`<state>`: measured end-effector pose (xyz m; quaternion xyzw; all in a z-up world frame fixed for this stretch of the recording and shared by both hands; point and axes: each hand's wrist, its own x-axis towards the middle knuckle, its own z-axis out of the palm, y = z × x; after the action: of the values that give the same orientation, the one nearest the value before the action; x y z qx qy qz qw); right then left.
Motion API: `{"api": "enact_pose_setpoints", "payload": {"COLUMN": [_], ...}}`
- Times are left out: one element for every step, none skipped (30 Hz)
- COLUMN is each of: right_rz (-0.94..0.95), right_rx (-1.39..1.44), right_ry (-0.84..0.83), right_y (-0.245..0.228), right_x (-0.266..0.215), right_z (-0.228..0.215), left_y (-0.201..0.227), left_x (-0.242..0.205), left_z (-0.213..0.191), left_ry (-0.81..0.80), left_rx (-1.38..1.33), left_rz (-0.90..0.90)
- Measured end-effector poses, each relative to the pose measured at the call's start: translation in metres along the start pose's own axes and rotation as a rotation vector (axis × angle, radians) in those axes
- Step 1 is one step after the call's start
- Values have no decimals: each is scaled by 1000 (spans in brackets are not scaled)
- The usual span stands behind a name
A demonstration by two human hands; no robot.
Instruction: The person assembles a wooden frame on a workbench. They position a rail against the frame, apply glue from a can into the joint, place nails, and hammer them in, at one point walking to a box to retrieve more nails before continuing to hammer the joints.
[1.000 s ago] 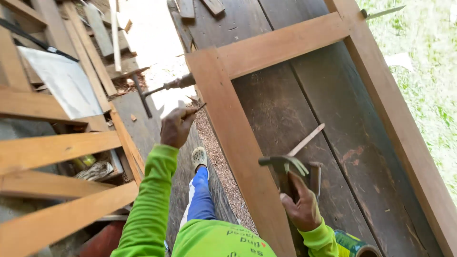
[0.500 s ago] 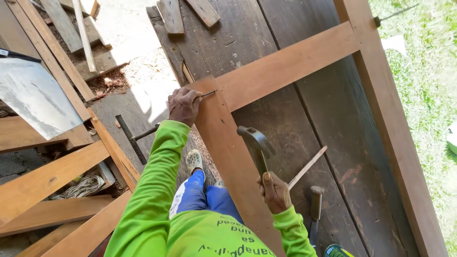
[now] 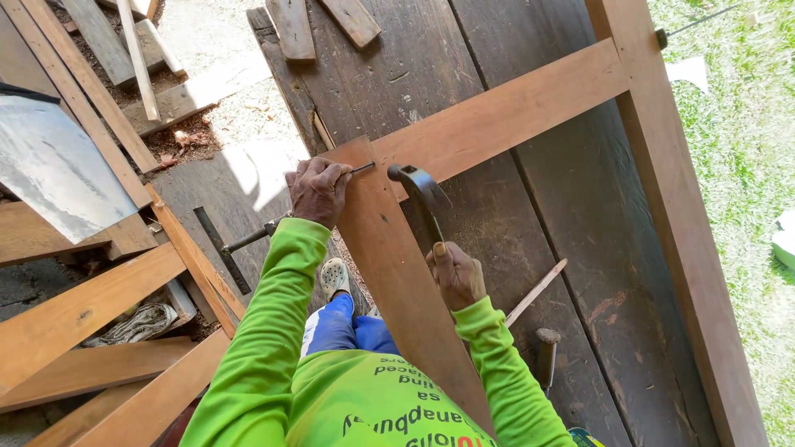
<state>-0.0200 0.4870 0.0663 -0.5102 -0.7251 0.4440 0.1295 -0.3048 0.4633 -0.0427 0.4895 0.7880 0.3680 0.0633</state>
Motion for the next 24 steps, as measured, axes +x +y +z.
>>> {"api": "enact_pose_setpoints", "payload": {"right_rz": [5, 10, 8, 7, 7, 6, -15, -36, -37, -64, -90, -90, -88, -86, -88, -54, -20, -23, 5, 34, 28, 7, -5, -3], "right_rx": [-9, -18, -17, -20, -24, -23, -29, -35, -34, -50, -66, -65, -80, -96, -96, -119, -144, -145, -159, -172, -173, -155, -137, -138], "right_ry": [-4, -8, -12, -10, -5, -6, -2, 2, 2, 7, 10, 8, 8, 8, 7, -7, -22, -22, -29, -36, -36, -16, 2, 0], "right_y": [-2, -5, -6, -8, -9, -10, -11, -12, -13, -14, -15, -14, -13, -12, -10, -8, -6, -5, -5, -5, -11, -17, -22, -32], "right_x": [5, 9, 12, 15, 18, 20, 23, 25, 28, 31, 32, 34, 37, 39, 42, 44, 47, 47, 48, 49, 48, 47, 43, 39], "right_z": [0, 1, 2, 2, 2, 2, 2, 2, 3, 4, 5, 7, 9, 12, 14, 16, 17, 17, 17, 17, 14, 11, 8, 4], "left_y": [1, 2, 2, 3, 4, 2, 1, -1, -1, -1, -1, 1, 3, 4, 3, 1, 0, 1, 2, 3, 2, 1, 0, 2], "left_x": [0, 0, 0, 0, 1, 0, 0, 1, 1, 1, 0, -1, 0, 0, 0, 0, -1, 0, 1, 2, 2, 2, -1, 0], "left_z": [-2, -3, -4, -5, -5, -3, -1, 1, 1, 1, 1, -1, -3, -6, -4, -2, 0, -1, -3, -5, -4, -2, 0, -2], "left_ry": [-13, -26, -24, -17, -10, -9, -16, -24, -23, -15, -8, -9, -11, -14, -11, -8, -4, -1, -11, -22, -16, -9, -11, -13], "left_rx": [3, 6, 9, 5, -1, 1, 6, 11, 12, 13, 15, 16, 20, 24, 25, 20, 14, 14, 12, 9, 11, 4, -3, -3], "left_rz": [4, 8, 5, 9, 16, 15, 7, -2, -2, 10, 19, 18, 25, 32, 32, 32, 31, 31, 33, 35, 35, 34, 31, 29]}}
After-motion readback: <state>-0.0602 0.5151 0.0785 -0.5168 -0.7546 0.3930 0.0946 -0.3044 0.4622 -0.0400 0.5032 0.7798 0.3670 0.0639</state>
